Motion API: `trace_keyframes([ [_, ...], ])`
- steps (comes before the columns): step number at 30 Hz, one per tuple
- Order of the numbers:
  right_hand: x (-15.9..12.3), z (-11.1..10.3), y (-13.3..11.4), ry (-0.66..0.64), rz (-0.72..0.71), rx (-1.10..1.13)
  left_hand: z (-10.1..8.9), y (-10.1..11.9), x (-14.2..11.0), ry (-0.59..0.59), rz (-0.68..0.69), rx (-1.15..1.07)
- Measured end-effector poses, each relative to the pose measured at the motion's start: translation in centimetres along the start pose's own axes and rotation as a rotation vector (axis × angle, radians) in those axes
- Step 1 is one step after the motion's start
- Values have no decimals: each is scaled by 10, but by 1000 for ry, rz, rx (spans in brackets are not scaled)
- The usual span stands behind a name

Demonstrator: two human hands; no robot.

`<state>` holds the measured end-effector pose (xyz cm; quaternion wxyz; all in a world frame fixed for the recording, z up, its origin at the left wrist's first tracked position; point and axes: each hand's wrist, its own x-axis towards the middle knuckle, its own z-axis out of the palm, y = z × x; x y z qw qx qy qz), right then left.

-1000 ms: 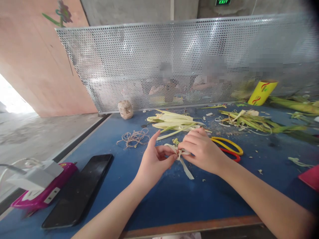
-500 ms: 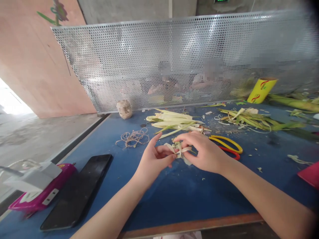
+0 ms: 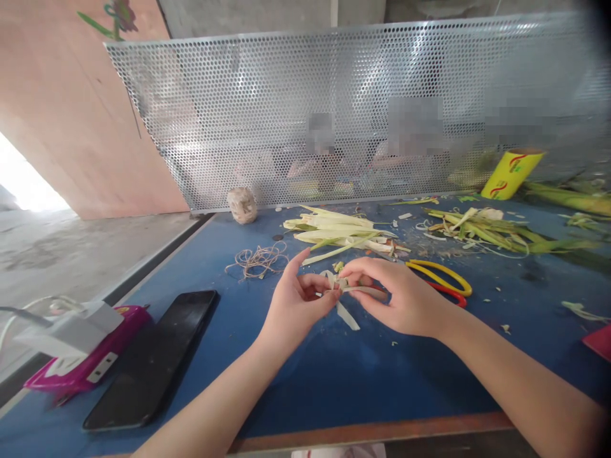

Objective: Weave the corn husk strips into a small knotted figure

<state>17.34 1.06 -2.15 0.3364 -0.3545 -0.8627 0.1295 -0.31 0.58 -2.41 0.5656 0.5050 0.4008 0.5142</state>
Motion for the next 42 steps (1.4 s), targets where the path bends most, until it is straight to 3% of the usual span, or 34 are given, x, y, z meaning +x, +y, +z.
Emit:
trace_keyframes([
  [7,3,-8,0,-114,19,331,0,3,-1,30,-14,82],
  [15,4,-4,-2,-96,46,377,2,0,-3,-42,-37,15],
  [27,4,-4,-6,-172,107,668,2,1,-5,-86,-23,-15],
  [34,5,-2,-2,-180,139,877,4,2,-7,-46,18,-14],
  [37,5,-3,0,-143,118,928,5,4,-7,-46,9,-18],
  [42,6,-7,3,100,134,756,5,7,-6,-38,-51,-64],
])
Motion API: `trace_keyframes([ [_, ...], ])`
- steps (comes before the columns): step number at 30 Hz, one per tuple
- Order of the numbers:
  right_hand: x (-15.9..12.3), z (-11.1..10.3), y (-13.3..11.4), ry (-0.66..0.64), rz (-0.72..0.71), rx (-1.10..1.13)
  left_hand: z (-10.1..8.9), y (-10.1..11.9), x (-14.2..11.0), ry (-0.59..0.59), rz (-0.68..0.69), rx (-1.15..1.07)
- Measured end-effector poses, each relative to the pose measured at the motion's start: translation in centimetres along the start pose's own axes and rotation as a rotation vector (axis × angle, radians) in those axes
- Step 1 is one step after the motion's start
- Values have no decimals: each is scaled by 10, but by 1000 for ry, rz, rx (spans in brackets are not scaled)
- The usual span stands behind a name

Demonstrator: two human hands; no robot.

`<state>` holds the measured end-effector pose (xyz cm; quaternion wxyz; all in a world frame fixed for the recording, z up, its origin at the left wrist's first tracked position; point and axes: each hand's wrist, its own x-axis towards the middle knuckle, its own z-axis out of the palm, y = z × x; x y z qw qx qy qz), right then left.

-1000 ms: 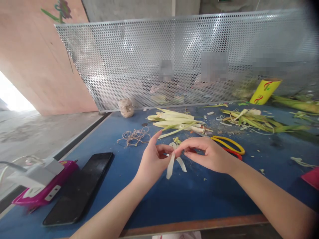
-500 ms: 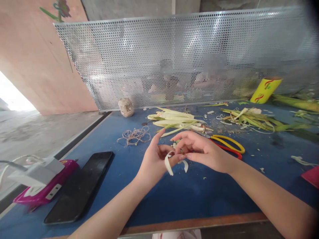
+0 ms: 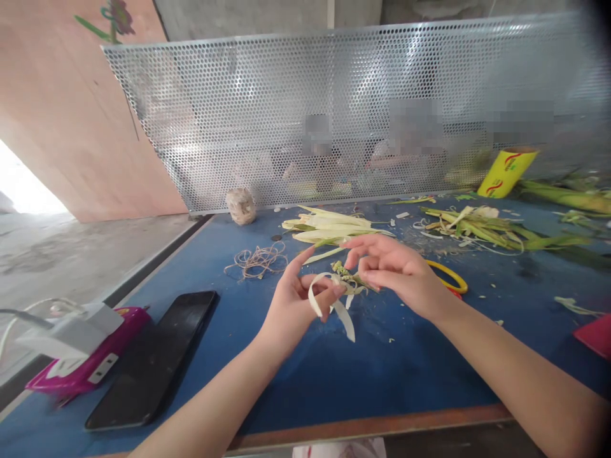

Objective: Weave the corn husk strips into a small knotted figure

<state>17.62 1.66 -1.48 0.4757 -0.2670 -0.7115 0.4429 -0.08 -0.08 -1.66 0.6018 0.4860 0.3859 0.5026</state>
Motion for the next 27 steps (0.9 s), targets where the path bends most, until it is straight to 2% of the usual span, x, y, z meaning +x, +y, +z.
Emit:
trace_keyframes([
  [6,-1,3,1,-70,23,-190,0,1,-1,-50,-165,-50],
  [13,-1,7,-1,-100,4,-326,-1,-3,-1,-73,-129,-24],
  [16,-1,5,-2,21,-66,-405,-1,-3,0,-45,-104,-29],
  [18,-1,3,-2,57,-85,-426,-1,-2,1,-27,-82,-20],
  [22,-1,5,-2,-31,-16,-412,-1,-1,0,-38,-65,4],
  [27,-1,7,-2,-26,24,-417,0,-1,-2,-36,-38,21],
])
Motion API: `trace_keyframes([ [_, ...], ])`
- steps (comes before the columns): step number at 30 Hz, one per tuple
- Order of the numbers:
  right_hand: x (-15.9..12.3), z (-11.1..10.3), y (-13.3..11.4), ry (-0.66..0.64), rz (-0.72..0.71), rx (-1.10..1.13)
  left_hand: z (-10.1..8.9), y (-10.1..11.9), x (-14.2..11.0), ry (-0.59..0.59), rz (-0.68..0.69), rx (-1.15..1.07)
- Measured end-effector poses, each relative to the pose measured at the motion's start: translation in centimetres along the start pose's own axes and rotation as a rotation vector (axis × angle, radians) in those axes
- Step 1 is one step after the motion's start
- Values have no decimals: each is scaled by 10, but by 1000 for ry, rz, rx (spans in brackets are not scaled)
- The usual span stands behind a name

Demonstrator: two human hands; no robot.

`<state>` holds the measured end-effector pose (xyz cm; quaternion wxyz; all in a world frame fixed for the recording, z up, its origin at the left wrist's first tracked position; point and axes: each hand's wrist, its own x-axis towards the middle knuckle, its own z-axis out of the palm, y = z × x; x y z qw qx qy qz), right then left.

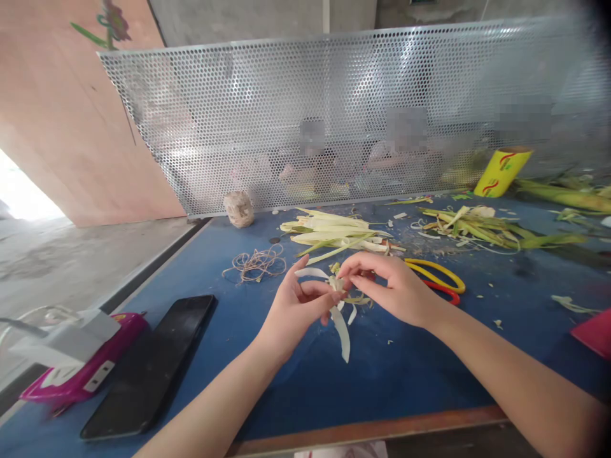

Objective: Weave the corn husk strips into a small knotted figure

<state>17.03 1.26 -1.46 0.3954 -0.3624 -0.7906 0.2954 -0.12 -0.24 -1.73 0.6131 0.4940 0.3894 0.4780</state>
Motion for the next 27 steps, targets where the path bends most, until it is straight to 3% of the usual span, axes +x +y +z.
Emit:
trace_keyframes([
  [9,4,5,10,-150,213,301,-1,-5,2,-80,-12,34],
  [21,11,-2,11,230,207,949,-1,-5,0,-67,-47,90],
  [27,11,-6,8,295,210,1023,-2,-8,3,-32,-94,84],
])
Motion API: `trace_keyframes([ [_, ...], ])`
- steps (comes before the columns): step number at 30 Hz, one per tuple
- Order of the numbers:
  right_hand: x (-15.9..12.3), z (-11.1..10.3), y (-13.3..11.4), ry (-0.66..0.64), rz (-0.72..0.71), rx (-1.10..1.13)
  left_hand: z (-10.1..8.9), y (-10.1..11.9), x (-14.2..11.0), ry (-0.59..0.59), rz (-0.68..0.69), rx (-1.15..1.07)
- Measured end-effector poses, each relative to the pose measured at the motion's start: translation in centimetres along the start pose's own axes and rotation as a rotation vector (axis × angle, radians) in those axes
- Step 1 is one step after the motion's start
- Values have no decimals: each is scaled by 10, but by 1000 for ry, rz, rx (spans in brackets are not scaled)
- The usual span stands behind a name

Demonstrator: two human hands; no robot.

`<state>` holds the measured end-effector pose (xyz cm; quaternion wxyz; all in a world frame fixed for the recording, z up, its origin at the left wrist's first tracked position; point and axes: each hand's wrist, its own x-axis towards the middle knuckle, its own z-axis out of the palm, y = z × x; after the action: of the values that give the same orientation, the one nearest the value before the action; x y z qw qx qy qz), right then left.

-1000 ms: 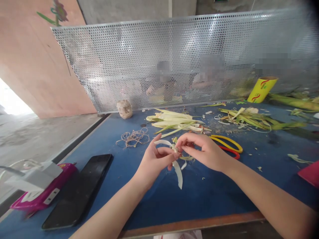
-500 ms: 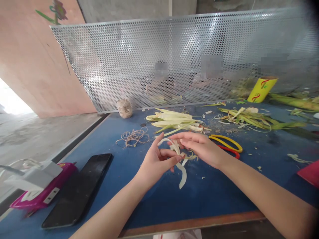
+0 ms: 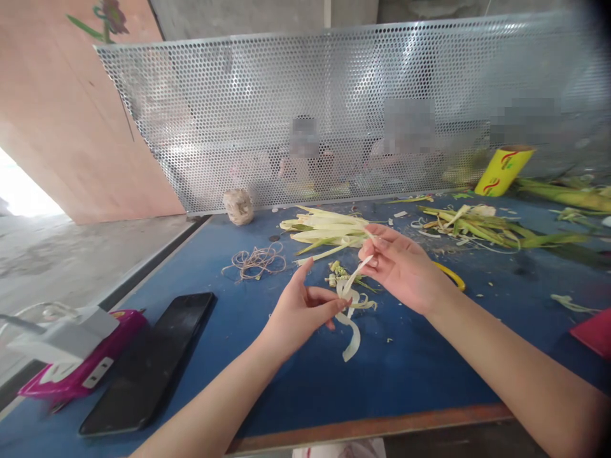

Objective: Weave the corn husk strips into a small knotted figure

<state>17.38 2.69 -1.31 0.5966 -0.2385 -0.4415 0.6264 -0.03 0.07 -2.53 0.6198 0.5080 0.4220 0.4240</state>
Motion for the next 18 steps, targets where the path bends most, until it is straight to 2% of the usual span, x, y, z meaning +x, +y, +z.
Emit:
trace_keyframes([
  [2,0,-1,-2,6,-30,-34,-1,-1,2,10,-19,-6],
  [4,-2,-2,-3,-24,-76,-170,-2,-2,3,22,-23,-5],
  [6,-6,-1,-3,-98,-99,-428,-2,-2,3,37,-17,-4],
  [8,-10,2,-3,-189,-56,-717,-2,0,1,43,-21,-1],
  [11,-15,8,-1,-287,-68,-997,-1,4,0,44,-31,11],
  [18,-15,8,3,-338,-193,-1255,-2,6,0,58,-39,10],
])
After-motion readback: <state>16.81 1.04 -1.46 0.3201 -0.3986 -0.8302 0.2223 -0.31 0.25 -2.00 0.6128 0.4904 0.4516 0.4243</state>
